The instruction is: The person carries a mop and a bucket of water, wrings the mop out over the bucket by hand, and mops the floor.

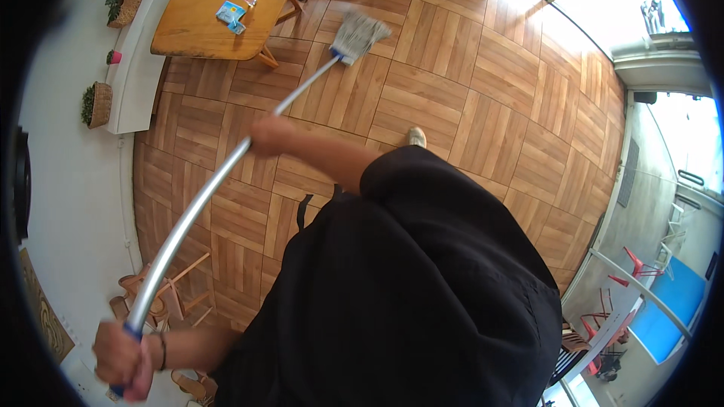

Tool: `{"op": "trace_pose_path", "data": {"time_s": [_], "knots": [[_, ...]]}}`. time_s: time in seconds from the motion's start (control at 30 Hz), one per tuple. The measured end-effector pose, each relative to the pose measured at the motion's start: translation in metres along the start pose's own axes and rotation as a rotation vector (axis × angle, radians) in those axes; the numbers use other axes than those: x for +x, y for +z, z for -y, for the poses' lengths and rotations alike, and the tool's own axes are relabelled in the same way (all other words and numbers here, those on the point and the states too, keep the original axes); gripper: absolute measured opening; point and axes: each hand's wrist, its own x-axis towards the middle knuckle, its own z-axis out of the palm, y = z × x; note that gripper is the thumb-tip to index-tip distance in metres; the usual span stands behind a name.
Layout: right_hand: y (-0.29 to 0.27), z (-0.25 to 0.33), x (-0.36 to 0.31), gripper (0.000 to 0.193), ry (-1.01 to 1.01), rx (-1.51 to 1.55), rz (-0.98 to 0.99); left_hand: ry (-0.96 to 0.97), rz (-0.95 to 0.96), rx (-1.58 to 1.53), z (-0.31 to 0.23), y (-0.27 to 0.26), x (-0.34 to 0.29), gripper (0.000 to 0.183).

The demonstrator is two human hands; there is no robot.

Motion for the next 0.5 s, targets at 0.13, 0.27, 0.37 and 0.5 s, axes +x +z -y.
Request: {"op": "trace_pose_path", "data": {"time_s": [0.13,0.27,0.37,0.5], "knots": [[0.056,0.091,-0.021,0.040,-0.384,0.270,0.239,0.130,-0.025,-0.036,-0.083,0.015,0.022,0.024],[0.086,0.109,-0.031,0.034,-0.328,0.116,0.329,0.071,-0.140,0.156,-0.136,0.003,-0.006,0.037],[0.086,0.095,-0.043,0.036,-0.352,0.127,0.181,0.076,-0.230,0.149,-0.130,0.015,-0.022,0.035],[0.060,0.066,-0.079,0.023,-0.248,0.099,0.185,0.082,-0.237,0.147,-0.119,0.033,-0.036,0.029]]}}
